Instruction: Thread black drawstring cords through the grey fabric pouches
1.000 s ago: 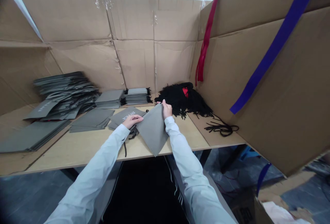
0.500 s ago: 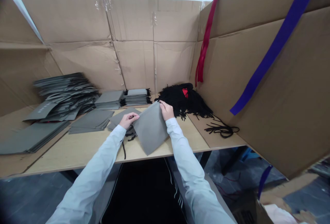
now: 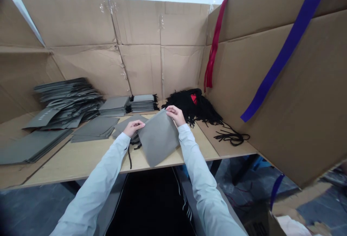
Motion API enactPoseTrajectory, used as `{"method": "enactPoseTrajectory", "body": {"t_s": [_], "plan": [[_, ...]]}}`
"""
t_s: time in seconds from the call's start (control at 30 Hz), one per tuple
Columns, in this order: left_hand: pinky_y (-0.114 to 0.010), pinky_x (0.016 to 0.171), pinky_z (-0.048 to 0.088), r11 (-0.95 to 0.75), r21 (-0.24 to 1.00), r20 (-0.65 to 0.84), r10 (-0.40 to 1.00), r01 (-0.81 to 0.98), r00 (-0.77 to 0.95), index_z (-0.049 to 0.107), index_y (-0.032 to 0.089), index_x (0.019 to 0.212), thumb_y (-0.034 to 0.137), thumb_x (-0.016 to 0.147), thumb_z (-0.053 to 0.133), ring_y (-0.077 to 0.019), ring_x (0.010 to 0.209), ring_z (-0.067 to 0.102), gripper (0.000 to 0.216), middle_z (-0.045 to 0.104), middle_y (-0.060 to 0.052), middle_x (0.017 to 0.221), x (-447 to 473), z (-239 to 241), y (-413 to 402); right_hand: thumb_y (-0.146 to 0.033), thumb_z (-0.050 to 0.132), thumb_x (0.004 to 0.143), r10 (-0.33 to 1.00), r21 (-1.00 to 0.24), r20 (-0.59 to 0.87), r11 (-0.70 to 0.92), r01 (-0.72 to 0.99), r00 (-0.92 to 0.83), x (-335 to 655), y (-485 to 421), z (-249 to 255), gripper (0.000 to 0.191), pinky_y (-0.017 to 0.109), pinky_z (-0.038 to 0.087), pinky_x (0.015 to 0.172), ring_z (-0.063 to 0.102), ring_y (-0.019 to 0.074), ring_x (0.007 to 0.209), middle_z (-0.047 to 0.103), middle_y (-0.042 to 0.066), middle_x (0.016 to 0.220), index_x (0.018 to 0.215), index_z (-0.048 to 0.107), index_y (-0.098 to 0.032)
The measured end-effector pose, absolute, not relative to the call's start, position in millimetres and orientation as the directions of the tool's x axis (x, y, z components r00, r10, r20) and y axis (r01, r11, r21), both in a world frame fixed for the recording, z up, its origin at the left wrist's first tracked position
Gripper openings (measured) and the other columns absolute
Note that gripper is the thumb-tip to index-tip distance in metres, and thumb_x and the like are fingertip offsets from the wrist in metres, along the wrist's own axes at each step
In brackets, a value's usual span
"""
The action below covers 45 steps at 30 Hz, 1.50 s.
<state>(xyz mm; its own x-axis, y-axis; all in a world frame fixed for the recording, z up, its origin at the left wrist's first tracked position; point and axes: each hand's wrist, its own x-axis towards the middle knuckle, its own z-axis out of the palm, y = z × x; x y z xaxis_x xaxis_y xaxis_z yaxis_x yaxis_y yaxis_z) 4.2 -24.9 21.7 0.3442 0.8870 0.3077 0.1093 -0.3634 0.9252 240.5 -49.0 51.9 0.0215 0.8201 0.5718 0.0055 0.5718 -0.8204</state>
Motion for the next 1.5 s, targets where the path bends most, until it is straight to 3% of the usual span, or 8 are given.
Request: {"method": "enactPoseTrajectory", "body": {"t_s": [0.2, 0.33, 0.5, 0.73, 0.87, 1.03, 1.23, 1.5], "plan": [[-0.024, 0.063, 0.035, -0.335, 0.933, 0.266, 0.888, 0.133, 0.376, 0.061, 0.013, 0.061, 0.036, 0.054, 0.063, -0.012, 0.062, 0.049, 0.024, 0.057, -0.001, 0.062, 3.4, 14.0, -20.0, -0.031, 0.053, 0.066, 0.86, -0.864, 0.5, 0.503, 0.002, -0.103, 261.7, -44.2, 52.6, 0.019, 0.021, 0.04, 0.053, 0.05, 0.0085, 0.058, 0.056, 0.0, 0.067, 0.074, 0.059, -0.015], [-0.025, 0.063, 0.036, -0.317, 0.926, 0.217, 0.891, 0.205, 0.399, 0.063, 0.013, 0.063, 0.038, 0.053, 0.063, -0.0132, 0.063, 0.05, 0.027, 0.058, -0.001, 0.063, 3.9, 13.8, -19.4, -0.029, 0.059, 0.061, 0.858, -0.861, 0.47, 0.497, 0.107, -0.206, 272.3, -42.4, 53.8, 0.019, 0.024, 0.043, 0.059, 0.051, 0.0089, 0.058, 0.059, 0.001, 0.067, 0.074, 0.062, -0.015], [-0.025, 0.063, 0.036, -0.311, 0.93, 0.2, 0.877, 0.197, 0.437, 0.062, 0.013, 0.063, 0.038, 0.053, 0.063, -0.0116, 0.06, 0.05, 0.026, 0.057, 0.0, 0.061, 4.0, 11.8, -17.7, -0.028, 0.064, 0.056, 0.88, -0.888, 0.405, 0.443, 0.122, -0.247, 276.7, -40.4, 50.3, 0.021, 0.024, 0.044, 0.06, 0.053, 0.0097, 0.059, 0.06, 0.001, 0.066, 0.072, 0.061, -0.014], [-0.025, 0.061, 0.038, -0.231, 0.952, 0.117, 0.879, 0.2, 0.462, 0.062, 0.013, 0.064, 0.038, 0.051, 0.065, -0.0112, 0.056, 0.05, 0.029, 0.058, -0.001, 0.058, 0.9, 10.0, -17.0, -0.031, 0.061, 0.057, 0.869, -0.86, 0.434, 0.478, 0.178, -0.237, 271.1, -48.5, 55.3, 0.024, 0.025, 0.045, 0.06, 0.055, 0.0111, 0.059, 0.061, 0.002, 0.066, 0.073, 0.061, -0.013], [-0.024, 0.059, 0.038, -0.219, 0.958, 0.112, 0.88, 0.185, 0.461, 0.063, 0.013, 0.063, 0.037, 0.05, 0.065, -0.0109, 0.055, 0.05, 0.027, 0.058, 0.0, 0.057, 3.1, 9.7, -17.8, -0.03, 0.06, 0.058, 0.846, -0.795, 0.468, 0.529, 0.296, -0.256, 262.8, -51.3, 57.1, 0.019, 0.024, 0.044, 0.057, 0.054, 0.0117, 0.057, 0.059, 0.001, 0.059, 0.063, 0.059, -0.012], [-0.024, 0.059, 0.037, -0.214, 0.97, 0.146, 0.889, 0.113, 0.435, 0.062, 0.013, 0.061, 0.036, 0.049, 0.066, -0.0107, 0.055, 0.049, 0.026, 0.057, 0.0, 0.057, 8.7, 10.1, -19.3, -0.031, 0.058, 0.06, 0.815, -0.784, 0.57, 0.578, 0.228, -0.107, 253.5, -51.5, 54.5, 0.019, 0.025, 0.044, 0.065, 0.056, 0.0138, 0.067, 0.061, 0.003, 0.069, 0.065, 0.058, -0.013], [-0.025, 0.059, 0.036, -0.214, 0.974, 0.172, 0.909, 0.071, 0.38, 0.061, 0.012, 0.06, 0.038, 0.048, 0.066, -0.0109, 0.056, 0.049, 0.028, 0.056, 0.0, 0.057, 9.7, 10.8, -20.1, -0.033, 0.06, 0.059, 0.838, -0.837, 0.546, 0.544, 0.063, 0.015, 251.6, -54.8, 48.1, 0.023, 0.025, 0.044, 0.062, 0.056, 0.0123, 0.065, 0.061, 0.003, 0.072, 0.072, 0.056, -0.015], [-0.024, 0.057, 0.036, -0.209, 0.975, 0.163, 0.908, 0.079, 0.387, 0.061, 0.013, 0.059, 0.036, 0.048, 0.066, -0.0099, 0.054, 0.047, 0.026, 0.055, 0.001, 0.056, 7.7, 11.8, -21.4, -0.039, 0.055, 0.063, 0.818, -0.809, 0.575, 0.564, 0.165, 0.024, 248.4, -59.4, 51.5, 0.026, 0.027, 0.045, 0.066, 0.056, 0.015, 0.073, 0.061, 0.005, 0.077, 0.076, 0.058, -0.016]]}}
